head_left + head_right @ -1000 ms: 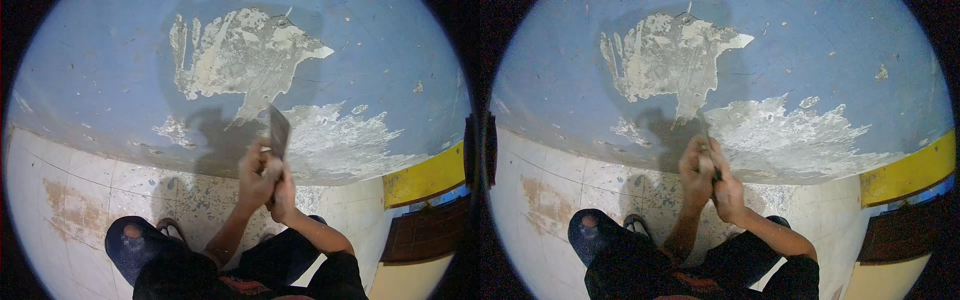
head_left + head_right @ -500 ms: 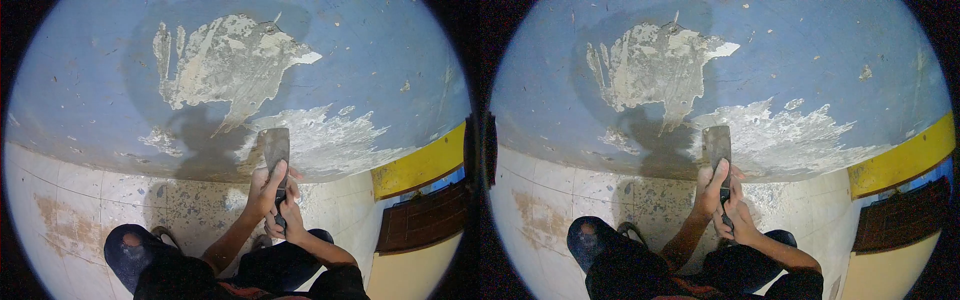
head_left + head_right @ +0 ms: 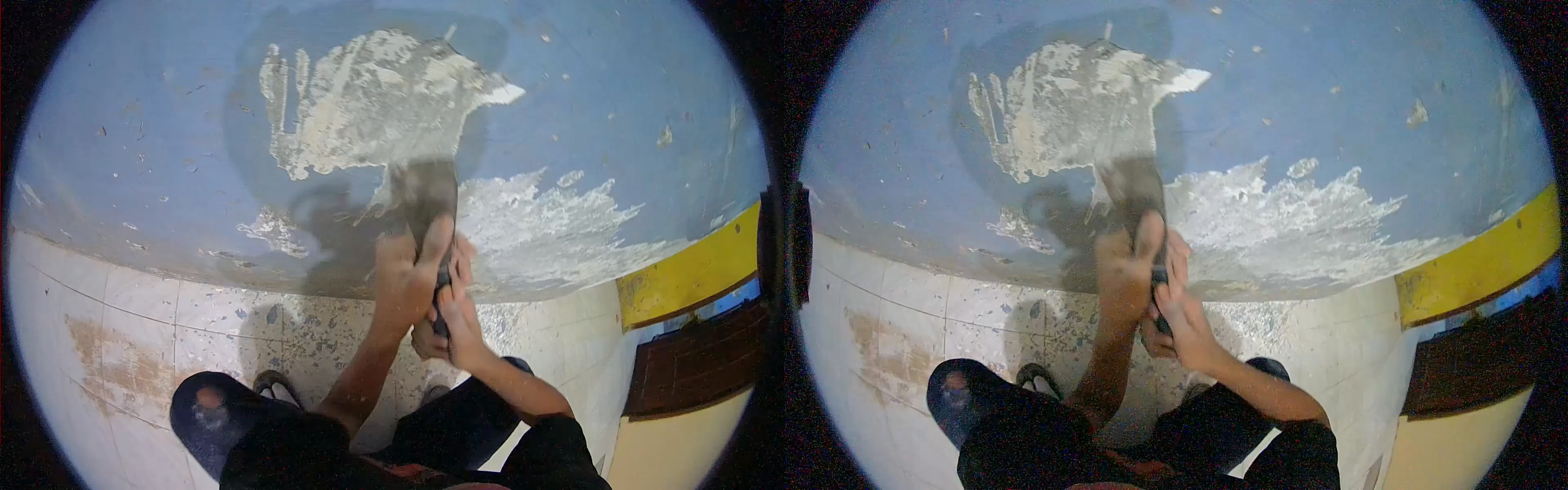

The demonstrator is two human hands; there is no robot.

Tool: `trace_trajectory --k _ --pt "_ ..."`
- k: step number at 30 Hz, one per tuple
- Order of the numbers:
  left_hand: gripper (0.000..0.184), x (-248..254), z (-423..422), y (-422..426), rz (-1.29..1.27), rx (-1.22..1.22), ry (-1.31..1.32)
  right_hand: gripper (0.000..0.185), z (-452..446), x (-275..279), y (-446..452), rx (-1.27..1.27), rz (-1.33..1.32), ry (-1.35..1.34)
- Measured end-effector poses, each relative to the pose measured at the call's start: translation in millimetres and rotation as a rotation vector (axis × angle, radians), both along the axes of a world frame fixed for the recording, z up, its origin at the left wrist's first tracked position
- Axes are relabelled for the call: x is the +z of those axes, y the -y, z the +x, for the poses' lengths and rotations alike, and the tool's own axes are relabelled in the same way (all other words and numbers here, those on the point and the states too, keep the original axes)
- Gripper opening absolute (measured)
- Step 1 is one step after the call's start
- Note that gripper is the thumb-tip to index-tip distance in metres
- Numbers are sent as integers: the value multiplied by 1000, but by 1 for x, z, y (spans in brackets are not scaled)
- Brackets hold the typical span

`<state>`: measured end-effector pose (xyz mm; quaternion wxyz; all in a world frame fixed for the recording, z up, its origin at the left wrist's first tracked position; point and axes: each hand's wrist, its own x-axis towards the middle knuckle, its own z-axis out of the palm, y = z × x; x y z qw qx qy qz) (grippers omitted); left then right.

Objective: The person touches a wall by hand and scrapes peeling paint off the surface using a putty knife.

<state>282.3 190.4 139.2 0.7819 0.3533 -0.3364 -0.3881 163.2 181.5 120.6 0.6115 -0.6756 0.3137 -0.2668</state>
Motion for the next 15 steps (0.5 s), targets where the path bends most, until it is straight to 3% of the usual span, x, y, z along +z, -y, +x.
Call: trace_trajectory --k 1,2,6,11,13,15 --pt "42 14 6 -2 -14 45 -35 42 2 16 3 220 352 87" --pt "42 20 10 -5 -15 41 -28 42 17 31 -3 100 476 39" --pt "43 24 7 -10 -83 -4 -166 32 12 33 -6 291 313 163" --pt "47 -6 -30 0 14 -93 -39 38 -24 22 0 89 285 125" --pt "47 -29 -50 4 -80 -163 -135 41 -48 18 4 171 682 137" --pt "48 -35 -62 1 -176 -234 -220 42 -61 12 0 170 758 153"
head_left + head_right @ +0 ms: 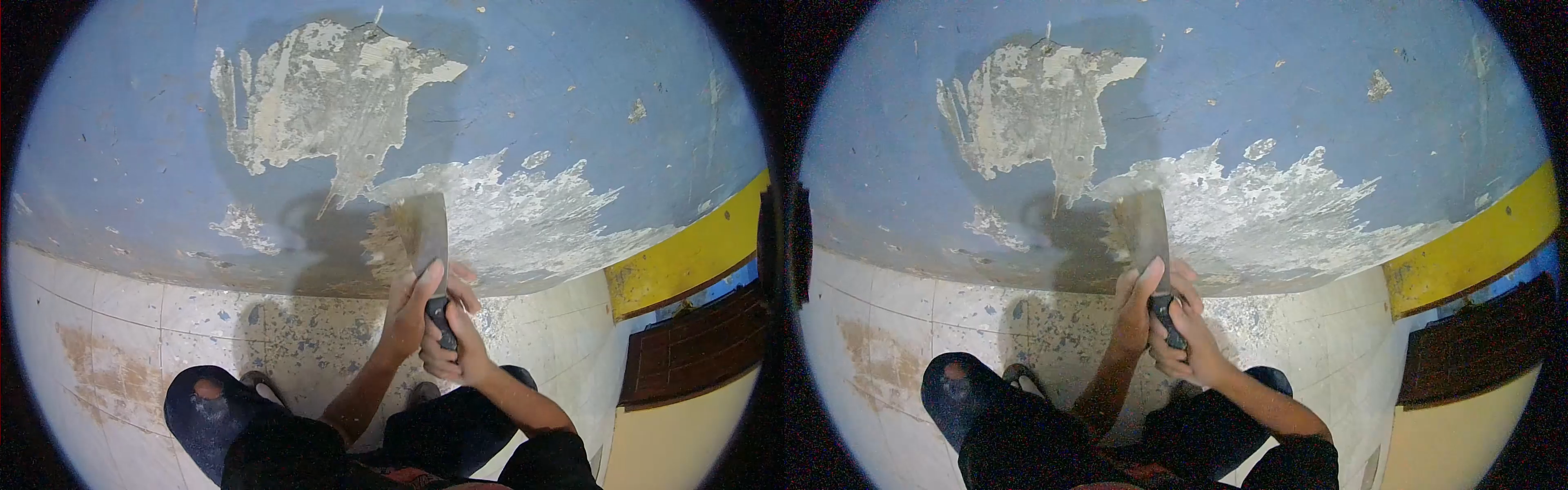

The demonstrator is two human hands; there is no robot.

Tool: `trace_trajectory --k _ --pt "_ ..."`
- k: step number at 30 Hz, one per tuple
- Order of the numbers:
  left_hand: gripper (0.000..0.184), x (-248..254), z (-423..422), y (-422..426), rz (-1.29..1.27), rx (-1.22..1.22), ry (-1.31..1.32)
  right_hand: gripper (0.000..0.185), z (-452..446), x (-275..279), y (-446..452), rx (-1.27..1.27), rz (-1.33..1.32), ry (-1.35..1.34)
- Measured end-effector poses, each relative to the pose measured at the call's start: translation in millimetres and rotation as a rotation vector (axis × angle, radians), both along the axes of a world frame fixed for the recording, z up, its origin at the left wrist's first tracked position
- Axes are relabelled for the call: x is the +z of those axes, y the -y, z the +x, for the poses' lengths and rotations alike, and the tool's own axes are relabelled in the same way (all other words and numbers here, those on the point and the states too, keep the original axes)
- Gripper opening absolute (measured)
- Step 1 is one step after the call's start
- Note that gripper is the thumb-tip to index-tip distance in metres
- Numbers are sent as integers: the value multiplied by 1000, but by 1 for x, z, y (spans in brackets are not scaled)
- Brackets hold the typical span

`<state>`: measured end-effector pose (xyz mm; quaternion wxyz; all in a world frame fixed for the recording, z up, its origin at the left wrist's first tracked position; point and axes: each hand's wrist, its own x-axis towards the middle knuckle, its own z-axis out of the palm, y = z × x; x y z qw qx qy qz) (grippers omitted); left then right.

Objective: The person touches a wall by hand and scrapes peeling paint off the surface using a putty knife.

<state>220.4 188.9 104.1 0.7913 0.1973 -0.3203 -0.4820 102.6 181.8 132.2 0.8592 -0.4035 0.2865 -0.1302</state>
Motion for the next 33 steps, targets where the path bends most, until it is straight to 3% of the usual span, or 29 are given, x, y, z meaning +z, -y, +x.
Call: trace_trajectory --k 3,7,10,12,14,15,17,18,20,21,22,23,24,26,27,28,30,32,33 --pt "50 7 -3 -12 214 11 -28 35 7 7 -9 -105 -136 -118" --pt "44 7 18 -7 276 157 12 29 37 4 -8 -186 -214 -239" --pt "42 5 32 1 315 173 18 30 62 -2 -12 -282 -279 -144" --pt "41 17 42 2 176 389 -29 35 69 21 5 -57 -470 -136" --pt "39 26 71 13 33 667 96 40 89 47 13 43 -700 -11" --pt "39 43 73 10 25 640 136 40 96 52 16 2 -694 16" --pt "36 80 68 8 -81 492 -249 41 101 60 21 5 -837 183" --pt "36 80 59 12 -75 444 -218 41 95 52 26 -54 -833 192" --pt "37 59 35 17 2 586 -35 37 74 28 37 -218 -1321 256" --pt "38 34 25 25 -321 322 -181 30 39 36 43 39 -1325 -20" --pt "37 23 4 38 -533 166 -135 30 8 39 54 -33 -1319 -44" --pt "37 10 -21 48 -740 8 -105 30 -23 41 63 149 -1337 -204" --pt "34 -6 -43 50 -621 -45 6 31 -57 39 67 338 -1326 -357" --pt "24 -23 -82 53 -454 -94 395 30 -131 9 61 -126 -1664 -389" --pt "20 -27 -101 54 -402 -86 671 27 -161 3 55 -118 -1469 -594" --pt "20 -26 -120 53 -403 -116 677 24 -188 -4 50 -98 -1266 -776" --pt "20 -21 -156 52 -399 -415 877 19 -246 -64 30 -318 -1363 -829" --pt "20 -42 -184 56 -479 -563 1005 16 -297 -151 -14 -719 -1438 -950" --pt "21 -54 -198 54 -550 -696 1127 18 -317 -183 -42 -837 -1359 -1043"
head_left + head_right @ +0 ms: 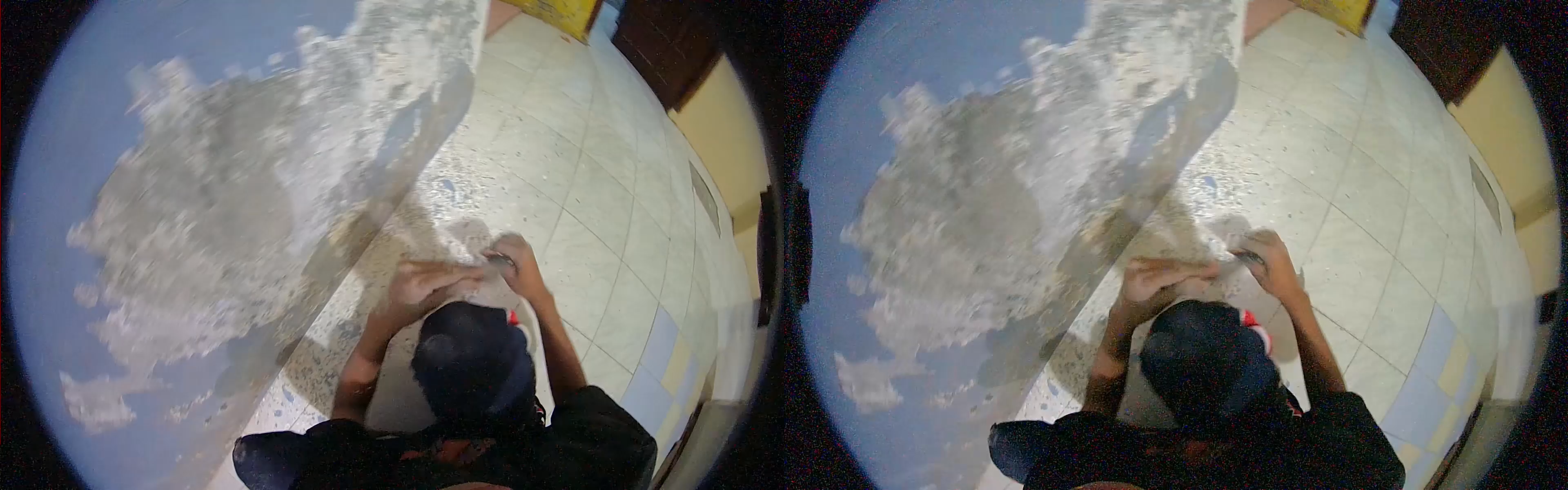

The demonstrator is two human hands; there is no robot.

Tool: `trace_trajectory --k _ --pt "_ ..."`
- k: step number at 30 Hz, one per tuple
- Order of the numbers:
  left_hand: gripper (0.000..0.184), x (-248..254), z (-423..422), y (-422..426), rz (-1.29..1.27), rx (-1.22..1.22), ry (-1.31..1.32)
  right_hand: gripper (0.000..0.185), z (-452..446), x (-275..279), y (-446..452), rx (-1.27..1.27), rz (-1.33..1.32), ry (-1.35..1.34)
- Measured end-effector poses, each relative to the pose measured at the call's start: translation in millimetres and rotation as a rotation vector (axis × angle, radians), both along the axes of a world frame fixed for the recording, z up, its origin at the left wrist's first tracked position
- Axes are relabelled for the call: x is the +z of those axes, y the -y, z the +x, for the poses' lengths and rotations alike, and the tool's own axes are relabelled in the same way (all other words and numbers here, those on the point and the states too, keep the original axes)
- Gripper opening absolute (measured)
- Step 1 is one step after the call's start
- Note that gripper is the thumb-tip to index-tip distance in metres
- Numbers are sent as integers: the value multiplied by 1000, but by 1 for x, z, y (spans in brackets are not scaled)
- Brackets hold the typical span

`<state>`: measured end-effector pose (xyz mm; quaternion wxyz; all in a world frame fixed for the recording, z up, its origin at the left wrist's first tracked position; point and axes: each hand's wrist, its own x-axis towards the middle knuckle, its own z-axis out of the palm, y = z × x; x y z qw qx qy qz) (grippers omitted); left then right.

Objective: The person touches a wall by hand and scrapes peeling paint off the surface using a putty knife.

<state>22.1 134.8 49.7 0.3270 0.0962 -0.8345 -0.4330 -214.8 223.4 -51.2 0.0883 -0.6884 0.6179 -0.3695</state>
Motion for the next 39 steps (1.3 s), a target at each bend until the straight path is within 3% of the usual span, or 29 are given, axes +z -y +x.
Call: trace_trajectory --k 1,3,4,5,7,9,10,11,13,14,16,20,22,23,25,27,29,31,34,36,39 --pt "21 -6 -11 -1 12 -31 4 19 -19 -30 -29 -146 12 24" --pt "19 -18 -18 1 276 -85 -18 23 -37 -98 -102 -522 -282 402" --pt "19 -23 -22 11 286 -98 -5 26 -49 -119 -148 -707 -286 276" --pt "17 -28 -26 25 203 -84 25 31 -58 -134 -182 -882 -293 144" --pt "15 -29 -30 37 113 -39 194 40 -52 -137 -222 -1177 -310 287" --pt "13 -19 -39 46 101 -19 332 44 -59 -150 -259 -1239 -217 169" --pt "13 -16 -43 50 -278 -18 443 48 -66 -156 -272 -1291 -128 51" --pt "13 -14 -46 55 -662 -17 542 48 -74 -161 -277 -1293 -118 53" --pt "13 -7 -39 72 -784 -33 658 52 -85 -174 -282 -1312 30 -241" --pt "13 -3 -38 75 -783 -28 667 52 -86 -178 -281 -1378 1 -81" --pt "13 9 -33 77 -659 217 778 52 -82 -164 -280 -1345 45 -66" --pt "16 3 -9 54 -656 470 814 50 -86 -139 -265 -1359 92 -82" --pt "21 8 2 36 -785 894 792 50 -92 -142 -273 -1354 132 -37" --pt "21 11 -1 34 -804 878 805 50 -85 -144 -273 -1370 161 8" --pt "24 13 -16 18 -842 1312 567 49 -86 -133 -272 -1366 179 77" --pt "29 35 -22 13 -828 1276 595 49 -87 -141 -273 -1368 129 82" --pt "38 72 -12 30 -1154 1260 725 48 -89 -146 -273 -1405 204 45" --pt "48 123 18 48 -1291 1250 740 48 -88 -143 -272 -1431 364 -61" --pt "54 201 55 60 -1556 1317 865 49 -89 -141 -268 -1446 369 -65" --pt "56 225 96 71 -1643 1233 914 49 -91 -145 -270 -1432 394 -106" --pt "61 234 91 73 -1831 1048 873 53 -91 -147 -270 -1450 394 -61"
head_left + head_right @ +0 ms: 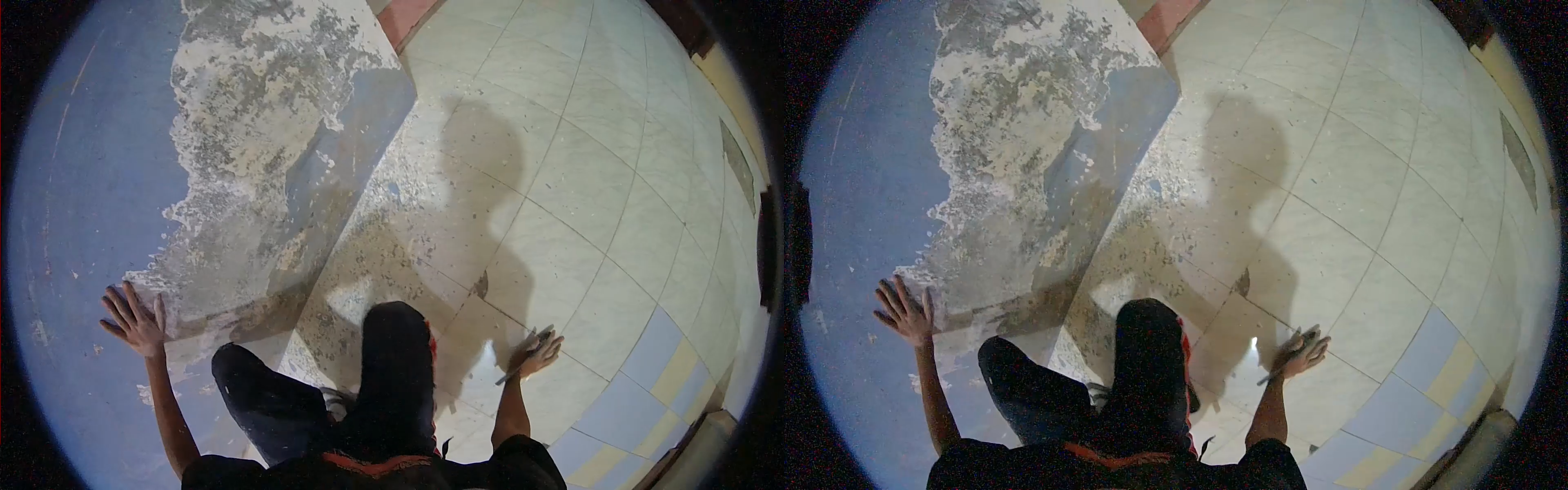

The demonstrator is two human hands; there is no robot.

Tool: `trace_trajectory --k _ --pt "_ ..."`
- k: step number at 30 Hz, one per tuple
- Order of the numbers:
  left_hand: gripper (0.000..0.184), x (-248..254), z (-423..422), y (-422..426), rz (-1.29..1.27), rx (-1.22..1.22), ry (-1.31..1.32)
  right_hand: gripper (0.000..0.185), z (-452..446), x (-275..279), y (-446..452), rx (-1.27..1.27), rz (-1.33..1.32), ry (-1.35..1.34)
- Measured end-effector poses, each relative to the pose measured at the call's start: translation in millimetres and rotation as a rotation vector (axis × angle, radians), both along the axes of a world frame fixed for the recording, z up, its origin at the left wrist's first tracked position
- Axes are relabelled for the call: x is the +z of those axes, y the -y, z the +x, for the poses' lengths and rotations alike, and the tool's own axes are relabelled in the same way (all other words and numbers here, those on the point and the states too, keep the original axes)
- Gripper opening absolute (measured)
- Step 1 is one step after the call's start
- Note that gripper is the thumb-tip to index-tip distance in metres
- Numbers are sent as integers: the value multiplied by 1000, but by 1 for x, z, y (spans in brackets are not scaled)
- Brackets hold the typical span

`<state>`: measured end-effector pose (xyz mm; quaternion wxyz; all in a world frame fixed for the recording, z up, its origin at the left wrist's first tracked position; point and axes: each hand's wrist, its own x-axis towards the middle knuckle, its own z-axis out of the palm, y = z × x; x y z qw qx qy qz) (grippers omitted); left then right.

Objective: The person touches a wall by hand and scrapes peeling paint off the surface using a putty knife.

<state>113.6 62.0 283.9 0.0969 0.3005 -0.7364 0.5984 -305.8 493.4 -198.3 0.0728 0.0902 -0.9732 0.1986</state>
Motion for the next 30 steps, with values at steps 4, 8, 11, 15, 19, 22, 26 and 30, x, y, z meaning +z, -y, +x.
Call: trace_trajectory --k 4,8,11,15,19,22,26,30 --pt "60 -1 13 0 32 28 8 52 3 9 0 37 -43 -18" --pt "59 -1 22 0 29 49 -46 50 11 15 -1 41 -28 -40" --pt "58 -1 25 -3 54 84 -60 46 8 18 2 40 -40 -43" --pt "60 -4 33 -1 64 137 -68 47 10 14 2 69 -25 -105" --pt "61 -1 30 -4 112 103 -94 48 13 10 1 79 -3 -141" --pt "61 -1 38 1 116 79 -93 45 15 2 6 21 141 -152" --pt "62 0 39 -3 165 175 -124 48 3 4 18 -184 343 52" --pt "61 -1 45 1 185 149 -152 57 -32 -20 46 -229 -217 357"
